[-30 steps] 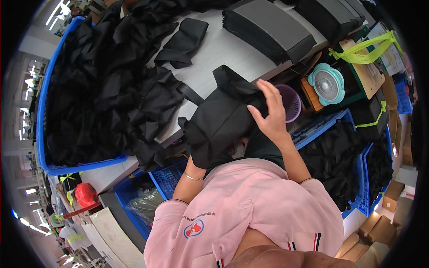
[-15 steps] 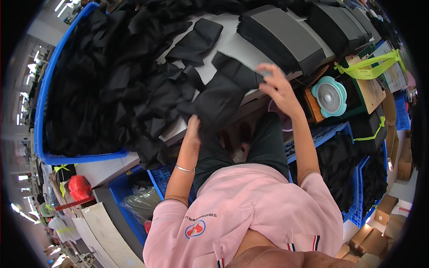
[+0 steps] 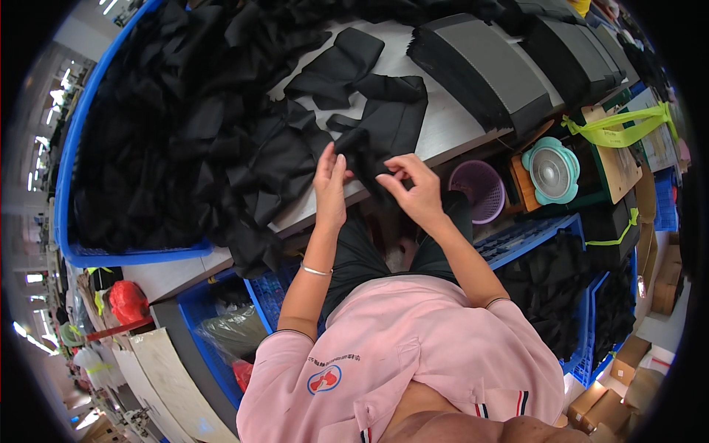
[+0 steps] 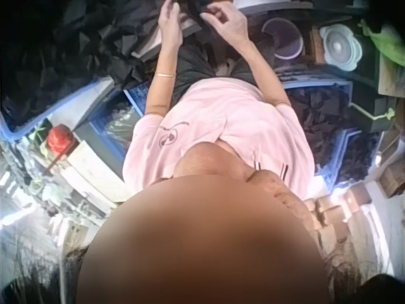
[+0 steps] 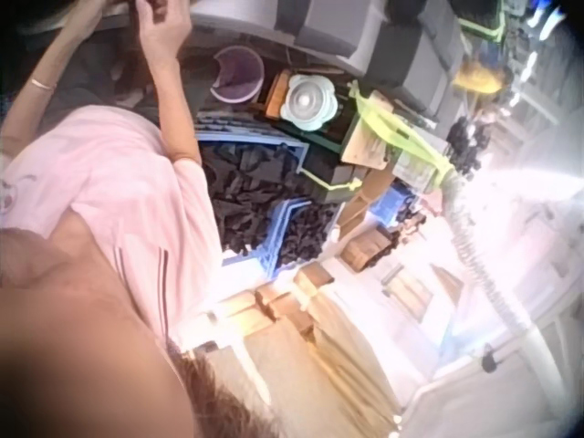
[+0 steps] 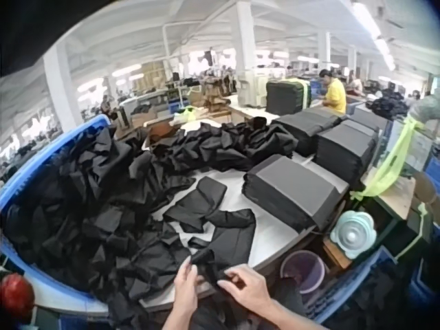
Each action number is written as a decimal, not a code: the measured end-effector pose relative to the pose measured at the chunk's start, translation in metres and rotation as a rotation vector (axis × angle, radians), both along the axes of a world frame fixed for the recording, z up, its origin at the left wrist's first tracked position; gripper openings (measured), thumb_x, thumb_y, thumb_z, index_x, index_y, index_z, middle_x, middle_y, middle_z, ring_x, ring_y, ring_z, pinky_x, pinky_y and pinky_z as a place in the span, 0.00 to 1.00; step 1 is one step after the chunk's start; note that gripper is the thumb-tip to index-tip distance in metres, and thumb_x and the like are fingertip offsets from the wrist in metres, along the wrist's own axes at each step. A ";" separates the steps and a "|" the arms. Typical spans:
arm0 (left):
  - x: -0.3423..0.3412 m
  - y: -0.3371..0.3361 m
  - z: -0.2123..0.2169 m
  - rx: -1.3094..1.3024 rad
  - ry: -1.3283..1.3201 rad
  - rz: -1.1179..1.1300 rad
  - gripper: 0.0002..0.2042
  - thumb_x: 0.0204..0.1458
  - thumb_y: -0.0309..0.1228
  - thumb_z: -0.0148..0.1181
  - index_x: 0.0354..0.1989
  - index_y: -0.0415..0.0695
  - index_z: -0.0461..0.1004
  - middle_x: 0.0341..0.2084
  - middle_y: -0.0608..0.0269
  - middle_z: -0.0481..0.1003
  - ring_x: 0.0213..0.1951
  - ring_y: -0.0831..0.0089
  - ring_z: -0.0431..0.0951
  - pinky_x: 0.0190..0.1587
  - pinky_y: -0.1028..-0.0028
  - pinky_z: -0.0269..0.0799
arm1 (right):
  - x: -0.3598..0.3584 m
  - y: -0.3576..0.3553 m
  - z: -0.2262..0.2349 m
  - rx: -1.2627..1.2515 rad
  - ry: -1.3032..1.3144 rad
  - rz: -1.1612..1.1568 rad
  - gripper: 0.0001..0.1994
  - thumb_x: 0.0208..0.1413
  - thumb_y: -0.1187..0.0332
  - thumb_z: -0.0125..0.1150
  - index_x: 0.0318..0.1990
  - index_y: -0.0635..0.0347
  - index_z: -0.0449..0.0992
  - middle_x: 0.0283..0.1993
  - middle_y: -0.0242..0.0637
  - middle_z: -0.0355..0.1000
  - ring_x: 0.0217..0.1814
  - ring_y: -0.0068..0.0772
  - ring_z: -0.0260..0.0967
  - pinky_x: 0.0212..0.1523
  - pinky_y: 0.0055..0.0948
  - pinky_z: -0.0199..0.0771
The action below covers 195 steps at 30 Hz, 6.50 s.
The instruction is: Folding and inspecting black fabric components at a factory workstation.
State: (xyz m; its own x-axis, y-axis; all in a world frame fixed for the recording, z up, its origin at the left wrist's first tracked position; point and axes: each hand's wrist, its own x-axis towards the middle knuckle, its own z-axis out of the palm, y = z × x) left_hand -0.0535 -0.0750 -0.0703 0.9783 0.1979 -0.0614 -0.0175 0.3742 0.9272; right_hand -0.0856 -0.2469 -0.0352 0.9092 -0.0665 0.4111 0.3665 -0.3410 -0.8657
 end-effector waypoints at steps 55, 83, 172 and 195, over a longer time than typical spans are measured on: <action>0.007 -0.024 0.020 0.482 -0.267 0.137 0.26 0.51 0.24 0.69 0.58 0.36 0.66 0.56 0.57 0.67 0.38 0.79 0.72 0.31 0.81 0.72 | 0.078 -0.140 0.059 -1.094 -0.198 -0.818 0.30 0.47 0.60 0.72 0.60 0.54 0.72 0.54 0.37 0.71 0.58 0.38 0.67 0.53 0.40 0.68; -0.060 -0.087 0.023 -0.840 0.158 -0.822 0.37 0.55 0.51 0.65 0.66 0.42 0.62 0.57 0.49 0.73 0.61 0.54 0.72 0.66 0.57 0.66 | -0.124 -0.068 0.041 0.157 0.492 -0.034 0.10 0.67 0.68 0.55 0.36 0.67 0.74 0.27 0.24 0.63 0.32 0.12 0.58 0.33 0.17 0.61; -0.079 -0.042 -0.018 0.143 0.010 -0.018 0.21 0.62 0.23 0.45 0.63 0.37 0.69 0.38 0.62 0.80 0.31 0.83 0.75 0.36 0.77 0.77 | 0.009 -0.014 -0.067 0.357 0.318 0.095 0.18 0.65 0.66 0.51 0.60 0.65 0.69 0.59 0.45 0.71 0.65 0.42 0.65 0.65 0.36 0.63; -0.100 -0.055 -0.066 -0.280 0.315 -0.375 0.08 0.60 0.27 0.54 0.33 0.37 0.79 0.29 0.67 0.79 0.30 0.78 0.76 0.34 0.74 0.72 | -0.027 0.016 -0.065 -0.939 0.152 -0.069 0.16 0.61 0.56 0.55 0.52 0.49 0.78 0.44 0.42 0.78 0.46 0.51 0.76 0.49 0.47 0.75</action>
